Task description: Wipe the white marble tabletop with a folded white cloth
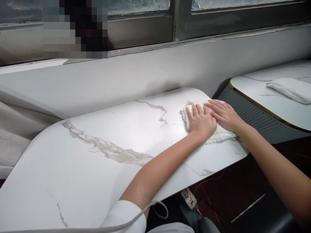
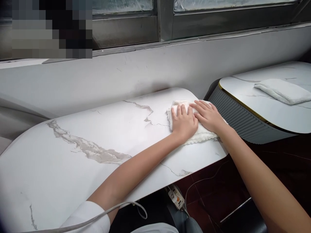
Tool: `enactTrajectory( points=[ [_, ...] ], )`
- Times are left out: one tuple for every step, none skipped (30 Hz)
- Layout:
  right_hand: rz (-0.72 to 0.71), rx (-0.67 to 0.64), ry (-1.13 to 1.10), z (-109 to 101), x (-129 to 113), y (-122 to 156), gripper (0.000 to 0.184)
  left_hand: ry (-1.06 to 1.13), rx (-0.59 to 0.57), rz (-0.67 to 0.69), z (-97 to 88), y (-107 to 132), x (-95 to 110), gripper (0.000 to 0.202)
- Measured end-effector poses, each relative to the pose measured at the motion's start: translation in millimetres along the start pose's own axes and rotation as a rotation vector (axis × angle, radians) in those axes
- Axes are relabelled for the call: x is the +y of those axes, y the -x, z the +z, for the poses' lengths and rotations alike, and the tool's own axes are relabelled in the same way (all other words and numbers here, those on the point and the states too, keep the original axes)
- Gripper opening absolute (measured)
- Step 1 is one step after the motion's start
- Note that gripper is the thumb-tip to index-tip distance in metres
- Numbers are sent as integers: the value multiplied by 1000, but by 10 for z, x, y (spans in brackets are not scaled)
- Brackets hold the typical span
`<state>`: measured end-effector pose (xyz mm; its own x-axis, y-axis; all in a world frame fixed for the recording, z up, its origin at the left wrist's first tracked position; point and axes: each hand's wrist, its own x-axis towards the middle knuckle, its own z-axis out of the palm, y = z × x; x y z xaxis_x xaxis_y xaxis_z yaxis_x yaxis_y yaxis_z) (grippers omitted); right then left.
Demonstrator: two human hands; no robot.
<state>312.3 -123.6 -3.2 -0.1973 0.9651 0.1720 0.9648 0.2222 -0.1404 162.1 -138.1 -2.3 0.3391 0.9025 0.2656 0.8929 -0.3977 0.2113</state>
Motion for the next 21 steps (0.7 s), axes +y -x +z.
enactTrajectory(
  points=[
    [-10,2,3,15,1,-95,56,-3,6,-13,12,-64,-42,52],
    [-19,5,6,31,2,-191,56,-7,13,-26,22,-128,-85,52],
    [-29,8,6,50,5,-286,55,-11,19,-39,32,-192,-128,52],
    [-40,11,2,71,10,-379,55,-14,23,-51,40,-256,-171,51],
    [-51,17,-3,93,15,-471,55,-16,24,-62,48,-319,-213,51],
    [-63,23,-11,117,21,-559,54,-16,23,-71,56,-381,-254,51],
    [-72,34,-18,140,28,-643,54,-13,22,-79,64,-441,-293,50],
    [-79,46,-25,163,35,-723,54,-10,23,-86,72,-499,-329,50],
    [-85,60,-31,185,42,-798,53,-7,24,-92,81,-555,-364,50],
    [-90,74,-39,204,46,-869,53,-4,25,-98,91,-608,-396,50],
    [-95,85,-49,220,49,-934,53,-3,25,-105,101,-660,-426,51],
    [-99,92,-60,233,48,-995,53,-3,24,-113,111,-709,-454,51],
    [-100,94,-68,242,45,-1053,52,-3,23,-120,121,-757,-482,51],
    [-100,94,-75,247,38,-1109,52,-3,21,-129,130,-805,-509,50],
    [-99,92,-80,251,27,-1163,52,-3,21,-137,139,-852,-538,50],
    [-98,89,-85,253,14,-1217,52,-3,23,-144,146,-899,-568,50],
    [-98,88,-89,254,0,-1272,52,-2,27,-150,151,-946,-600,50],
    [-96,87,-94,256,-16,-1328,52,0,32,-154,155,-992,-633,50],
    [-92,86,-100,260,-31,-1385,52,0,37,-158,157,-1038,-668,49],
    [-86,83,-104,265,-43,-1442,52,0,42,-162,157,-1082,-702,49],
    [-81,78,-106,272,-53,-1496,53,-2,46,-167,157,-1123,-735,48]
  ],
)
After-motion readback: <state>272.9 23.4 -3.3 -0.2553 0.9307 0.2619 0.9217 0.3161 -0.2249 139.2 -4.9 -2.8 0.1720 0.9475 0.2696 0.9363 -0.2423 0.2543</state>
